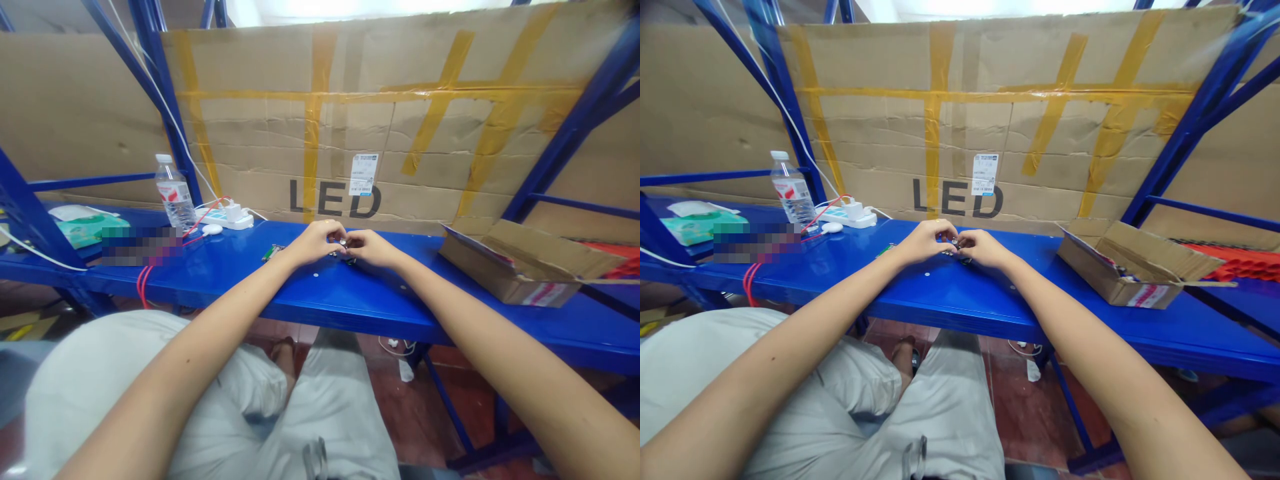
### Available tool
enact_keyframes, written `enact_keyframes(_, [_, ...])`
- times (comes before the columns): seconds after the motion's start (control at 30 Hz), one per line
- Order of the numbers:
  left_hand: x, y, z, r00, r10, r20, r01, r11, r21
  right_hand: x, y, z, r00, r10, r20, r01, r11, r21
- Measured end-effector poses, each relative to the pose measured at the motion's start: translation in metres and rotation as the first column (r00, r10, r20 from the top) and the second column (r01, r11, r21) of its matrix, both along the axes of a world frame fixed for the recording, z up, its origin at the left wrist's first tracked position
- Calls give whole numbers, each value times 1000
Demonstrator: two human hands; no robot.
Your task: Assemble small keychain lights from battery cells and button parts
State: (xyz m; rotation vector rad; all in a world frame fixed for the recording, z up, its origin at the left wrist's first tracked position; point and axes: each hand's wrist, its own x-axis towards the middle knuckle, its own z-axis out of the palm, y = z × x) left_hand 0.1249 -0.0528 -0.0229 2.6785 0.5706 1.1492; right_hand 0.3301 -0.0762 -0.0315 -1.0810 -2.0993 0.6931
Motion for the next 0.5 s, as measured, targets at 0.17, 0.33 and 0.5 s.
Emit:
enact_keyframes(0.17, [-5,4,1,998,61,9,-61,997,-52,1,1,2,999,-28,-35,28,1000,-8])
enact_keyframes(0.33, [-18,16,-1,977,202,-62,-204,979,-28,2,3,2,996,-40,-78,41,999,5])
enact_keyframes(0.5, [-33,28,-5,859,432,-274,-400,901,169,5,4,1,993,-75,-89,73,997,-16])
